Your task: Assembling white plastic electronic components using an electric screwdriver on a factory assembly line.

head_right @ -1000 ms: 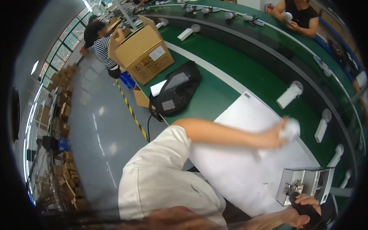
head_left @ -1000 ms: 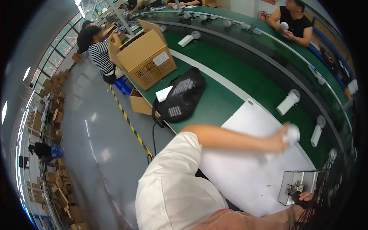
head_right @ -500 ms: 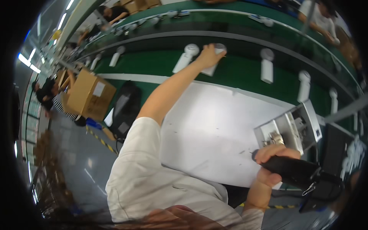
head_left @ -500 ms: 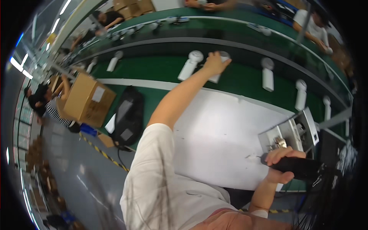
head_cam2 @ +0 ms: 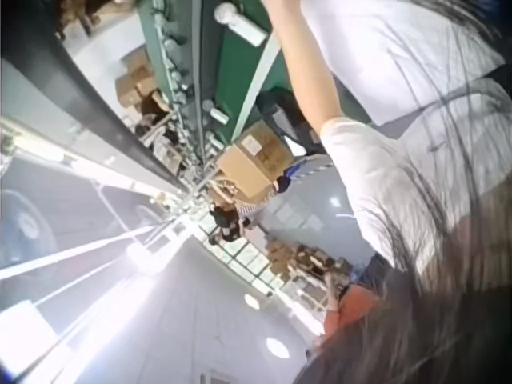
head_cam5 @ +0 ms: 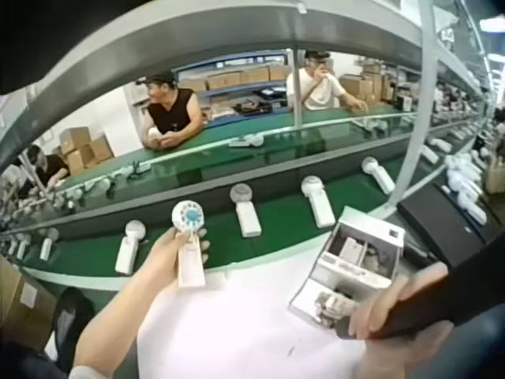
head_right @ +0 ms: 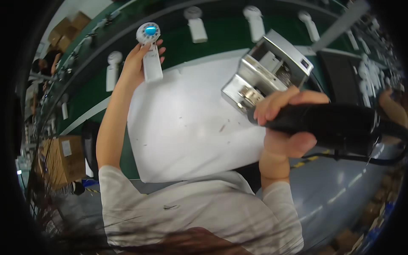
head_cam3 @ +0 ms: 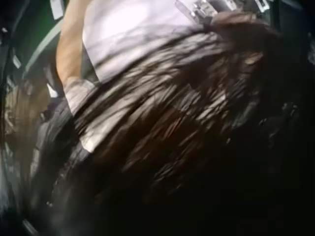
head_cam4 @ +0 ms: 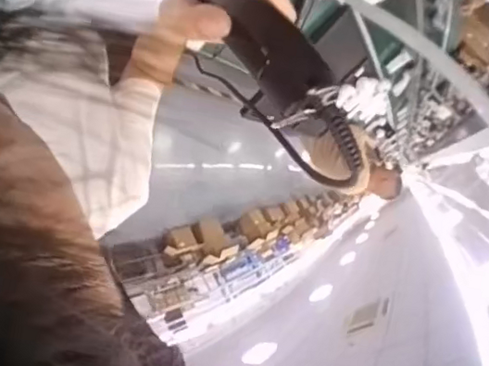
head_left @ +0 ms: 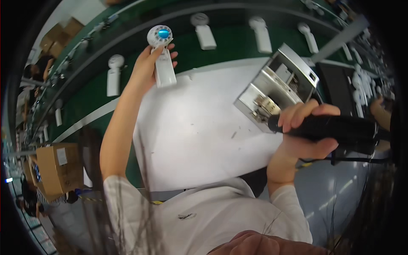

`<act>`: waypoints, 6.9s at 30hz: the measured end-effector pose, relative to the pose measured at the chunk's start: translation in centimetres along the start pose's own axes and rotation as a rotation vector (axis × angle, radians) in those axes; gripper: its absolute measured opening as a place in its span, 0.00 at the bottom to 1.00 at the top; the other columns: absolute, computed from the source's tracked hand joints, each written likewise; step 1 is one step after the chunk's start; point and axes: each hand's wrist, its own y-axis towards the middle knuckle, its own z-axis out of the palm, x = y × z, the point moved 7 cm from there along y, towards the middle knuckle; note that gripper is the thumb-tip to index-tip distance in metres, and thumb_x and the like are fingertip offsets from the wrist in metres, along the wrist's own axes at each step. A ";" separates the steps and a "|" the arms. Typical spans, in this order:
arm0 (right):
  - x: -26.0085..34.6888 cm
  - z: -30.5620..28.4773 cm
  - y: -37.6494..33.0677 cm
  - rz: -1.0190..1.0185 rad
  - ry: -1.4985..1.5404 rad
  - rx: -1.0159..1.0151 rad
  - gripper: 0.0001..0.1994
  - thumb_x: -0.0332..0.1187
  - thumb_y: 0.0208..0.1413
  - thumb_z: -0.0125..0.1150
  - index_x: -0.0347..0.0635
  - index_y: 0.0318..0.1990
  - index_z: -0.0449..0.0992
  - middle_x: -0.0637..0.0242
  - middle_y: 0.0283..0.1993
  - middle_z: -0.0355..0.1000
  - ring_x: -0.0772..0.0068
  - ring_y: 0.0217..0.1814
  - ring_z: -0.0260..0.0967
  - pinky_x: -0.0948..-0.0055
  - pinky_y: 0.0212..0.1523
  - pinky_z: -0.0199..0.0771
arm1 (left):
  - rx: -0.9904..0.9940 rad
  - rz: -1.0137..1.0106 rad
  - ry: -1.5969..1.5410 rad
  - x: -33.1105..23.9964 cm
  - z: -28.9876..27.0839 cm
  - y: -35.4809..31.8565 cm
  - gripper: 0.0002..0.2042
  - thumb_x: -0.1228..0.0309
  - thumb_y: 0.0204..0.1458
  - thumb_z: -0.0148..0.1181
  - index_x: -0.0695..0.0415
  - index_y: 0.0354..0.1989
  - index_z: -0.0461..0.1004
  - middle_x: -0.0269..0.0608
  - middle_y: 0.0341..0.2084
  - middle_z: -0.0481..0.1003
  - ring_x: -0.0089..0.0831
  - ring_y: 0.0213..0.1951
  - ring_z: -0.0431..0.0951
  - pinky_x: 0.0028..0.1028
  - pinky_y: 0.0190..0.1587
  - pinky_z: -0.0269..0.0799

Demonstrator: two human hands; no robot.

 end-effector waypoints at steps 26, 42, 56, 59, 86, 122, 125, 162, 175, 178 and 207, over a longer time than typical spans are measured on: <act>-8.4 5.7 -4.7 0.270 0.063 0.215 0.37 0.69 0.47 0.55 0.42 0.42 0.55 0.63 0.23 0.63 0.73 0.16 0.60 0.72 0.19 0.69 | 0.349 -0.326 -0.318 15.2 11.1 -12.6 0.23 0.50 0.65 0.42 0.55 0.59 0.59 0.38 0.42 0.73 0.24 0.36 0.76 0.27 0.40 0.76; -7.2 4.7 -2.4 0.270 0.153 0.277 0.36 0.69 0.53 0.50 0.39 0.45 0.58 0.63 0.21 0.63 0.70 0.16 0.60 0.71 0.17 0.66 | 0.344 -0.427 -0.254 14.9 11.3 -12.4 0.20 0.53 0.64 0.48 0.56 0.55 0.63 0.36 0.35 0.73 0.22 0.31 0.75 0.26 0.34 0.75; -5.8 3.6 -3.1 0.267 0.115 0.254 0.38 0.67 0.46 0.58 0.40 0.45 0.56 0.60 0.26 0.65 0.68 0.23 0.64 0.67 0.27 0.71 | 0.387 -0.386 -0.335 15.7 13.0 -11.3 0.20 0.49 0.66 0.40 0.54 0.49 0.65 0.34 0.36 0.73 0.22 0.34 0.74 0.25 0.37 0.73; -7.3 4.6 -4.1 0.369 0.145 0.298 0.38 0.64 0.42 0.61 0.41 0.45 0.56 0.61 0.29 0.65 0.68 0.25 0.66 0.66 0.30 0.72 | 0.327 -0.346 -0.248 15.9 12.0 -11.4 0.22 0.48 0.66 0.38 0.55 0.51 0.66 0.33 0.38 0.73 0.21 0.38 0.73 0.23 0.42 0.72; -2.6 -2.2 -0.5 -0.069 -0.034 0.118 0.34 0.67 0.56 0.48 0.40 0.47 0.61 0.61 0.23 0.62 0.69 0.19 0.62 0.73 0.19 0.67 | -0.082 -0.016 0.215 9.5 5.5 -6.4 0.34 0.48 0.62 0.50 0.62 0.66 0.52 0.45 0.39 0.74 0.28 0.36 0.76 0.31 0.40 0.74; -4.0 1.7 -2.1 0.177 0.304 0.227 0.38 0.67 0.46 0.60 0.45 0.48 0.57 0.59 0.29 0.66 0.64 0.23 0.65 0.61 0.26 0.72 | 0.275 -0.330 -0.383 15.1 13.2 -10.8 0.26 0.71 0.59 0.57 0.52 0.61 0.51 0.41 0.44 0.71 0.29 0.40 0.76 0.31 0.40 0.78; -5.4 1.9 -2.6 0.263 0.161 0.246 0.37 0.67 0.45 0.59 0.45 0.48 0.56 0.60 0.29 0.66 0.64 0.24 0.66 0.61 0.29 0.73 | 0.316 -0.378 -0.414 15.6 13.1 -10.2 0.24 0.69 0.62 0.54 0.51 0.62 0.49 0.42 0.45 0.71 0.29 0.39 0.76 0.31 0.39 0.78; -2.8 -0.2 -1.4 0.190 0.187 0.143 0.36 0.71 0.48 0.54 0.47 0.47 0.57 0.64 0.27 0.63 0.67 0.22 0.64 0.65 0.25 0.70 | -0.802 0.486 1.469 -1.3 -19.0 4.7 0.26 0.54 0.58 0.54 0.62 0.57 0.61 0.66 0.45 0.72 0.59 0.45 0.76 0.52 0.45 0.72; -3.7 0.6 -2.9 0.066 0.298 0.258 0.37 0.65 0.52 0.57 0.39 0.51 0.57 0.57 0.30 0.66 0.64 0.24 0.67 0.64 0.25 0.73 | 0.260 -0.229 -0.249 14.9 12.9 -9.9 0.20 0.53 0.67 0.40 0.57 0.53 0.63 0.40 0.38 0.74 0.24 0.31 0.75 0.26 0.32 0.75; -5.3 1.0 -3.4 0.103 0.247 0.248 0.38 0.64 0.49 0.60 0.39 0.51 0.57 0.57 0.30 0.67 0.63 0.25 0.68 0.62 0.27 0.74 | 0.295 -0.310 -0.295 15.5 13.0 -10.0 0.20 0.52 0.67 0.39 0.56 0.51 0.63 0.40 0.38 0.73 0.24 0.31 0.75 0.26 0.33 0.75; -3.8 -0.9 0.4 -0.049 -0.030 0.161 0.39 0.69 0.51 0.53 0.37 0.48 0.57 0.57 0.25 0.65 0.67 0.18 0.63 0.69 0.20 0.70 | 0.375 -0.417 -0.319 16.3 13.6 -9.5 0.21 0.54 0.67 0.40 0.51 0.62 0.57 0.38 0.49 0.71 0.26 0.44 0.74 0.29 0.44 0.74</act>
